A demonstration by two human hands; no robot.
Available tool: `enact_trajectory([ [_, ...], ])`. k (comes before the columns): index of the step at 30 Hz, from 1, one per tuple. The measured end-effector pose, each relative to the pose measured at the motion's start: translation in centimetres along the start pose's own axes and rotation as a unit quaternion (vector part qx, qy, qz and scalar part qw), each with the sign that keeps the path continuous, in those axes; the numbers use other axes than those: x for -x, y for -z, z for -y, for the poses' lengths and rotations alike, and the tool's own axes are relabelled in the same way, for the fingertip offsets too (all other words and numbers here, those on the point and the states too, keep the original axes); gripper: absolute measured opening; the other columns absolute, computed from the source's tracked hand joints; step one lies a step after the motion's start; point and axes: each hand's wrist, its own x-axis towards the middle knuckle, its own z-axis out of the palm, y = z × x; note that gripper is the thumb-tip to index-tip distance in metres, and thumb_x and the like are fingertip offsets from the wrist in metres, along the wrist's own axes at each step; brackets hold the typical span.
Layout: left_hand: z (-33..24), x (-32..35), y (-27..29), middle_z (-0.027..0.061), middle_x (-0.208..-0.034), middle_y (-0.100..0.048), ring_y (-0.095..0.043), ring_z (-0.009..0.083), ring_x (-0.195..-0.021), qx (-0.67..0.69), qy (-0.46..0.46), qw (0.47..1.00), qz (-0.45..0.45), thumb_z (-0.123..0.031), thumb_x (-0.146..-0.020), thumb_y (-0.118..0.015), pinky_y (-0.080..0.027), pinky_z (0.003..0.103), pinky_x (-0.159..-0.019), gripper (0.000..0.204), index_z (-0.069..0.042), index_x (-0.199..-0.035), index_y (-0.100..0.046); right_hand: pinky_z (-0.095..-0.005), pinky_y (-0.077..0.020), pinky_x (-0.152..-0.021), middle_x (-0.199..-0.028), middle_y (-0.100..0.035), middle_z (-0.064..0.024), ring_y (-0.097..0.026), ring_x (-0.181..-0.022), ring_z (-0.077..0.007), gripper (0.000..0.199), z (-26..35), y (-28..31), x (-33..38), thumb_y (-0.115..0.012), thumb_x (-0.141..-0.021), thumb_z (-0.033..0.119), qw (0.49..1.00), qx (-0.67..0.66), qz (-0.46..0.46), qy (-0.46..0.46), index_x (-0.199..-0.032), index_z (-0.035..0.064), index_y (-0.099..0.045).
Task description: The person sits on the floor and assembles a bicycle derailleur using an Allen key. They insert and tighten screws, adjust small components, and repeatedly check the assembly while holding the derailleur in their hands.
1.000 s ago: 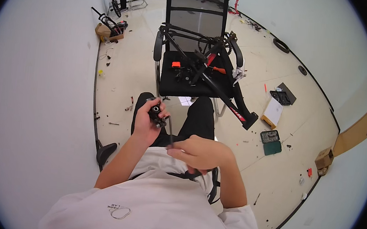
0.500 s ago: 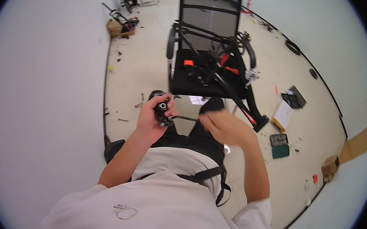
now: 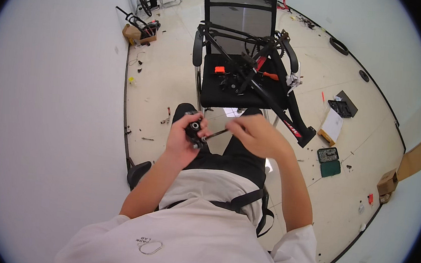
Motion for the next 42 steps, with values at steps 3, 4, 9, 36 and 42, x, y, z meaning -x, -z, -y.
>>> enact_trajectory([
  [3,-1.0,-0.7,0.9,0.0058,-0.075,-0.052,-0.048,0.0145,-0.061,0.014,-0.015,0.999,0.028,-0.015,-0.092,-0.053,-0.045,0.032,-0.071,0.011,-0.005,-0.091,-0.048,-0.0340,-0.0476,-0.058,-0.070,-0.065,-0.0169,-0.064,-0.064,-0.0292,0.030,3.0,-0.3,1.9,-0.059,-0.092,0.028,0.989,0.019,0.124,-0.077,-0.093,0.0006,-0.070],
  [4,-0.9,-1.1,1.2,0.0059,-0.074,-0.052,-0.047,0.0146,-0.061,0.016,-0.012,0.999,0.038,-0.015,-0.093,-0.053,-0.046,0.033,-0.070,0.011,-0.005,-0.091,-0.048,-0.0347,-0.0457,-0.055,-0.069,-0.065,-0.0162,-0.061,-0.057,-0.0280,0.030,3.4,-0.8,2.5,-0.062,-0.091,0.030,0.989,-0.020,0.141,-0.034,-0.092,0.0007,-0.070],
  [9,1.3,-0.1,1.4,0.0060,-0.077,-0.054,-0.053,0.0163,-0.067,-0.028,0.040,0.999,0.009,-0.015,-0.093,-0.051,-0.049,0.035,-0.073,0.014,-0.004,-0.085,-0.051,-0.0347,-0.0476,-0.058,-0.068,-0.065,-0.0140,-0.063,-0.060,-0.0260,0.030,8.0,-1.2,0.1,-0.059,-0.091,0.028,0.980,-0.056,0.182,0.053,-0.108,0.0030,-0.066],
  [36,-1.1,1.0,-0.2,0.0048,-0.075,-0.052,-0.047,0.0136,-0.063,0.008,-0.070,0.997,0.030,-0.015,-0.093,-0.051,-0.042,0.032,-0.069,0.010,-0.006,-0.097,-0.050,-0.0282,-0.0504,-0.068,-0.086,-0.070,-0.0108,-0.066,-0.074,-0.0173,0.030,1.5,0.5,-1.3,-0.047,-0.100,0.022,0.992,0.011,0.120,-0.027,-0.109,-0.0013,-0.064],
  [42,-0.6,0.8,0.3,0.0060,-0.075,-0.053,-0.047,0.0147,-0.062,0.000,-0.078,0.996,0.042,-0.013,-0.093,-0.052,-0.044,0.033,-0.067,0.009,-0.005,-0.096,-0.050,-0.0301,-0.0483,-0.057,-0.072,-0.066,-0.0110,-0.063,-0.059,-0.0190,0.035,5.9,-2.8,2.1,-0.058,-0.095,0.030,0.944,-0.028,0.320,0.072,-0.119,0.0036,-0.062],
])
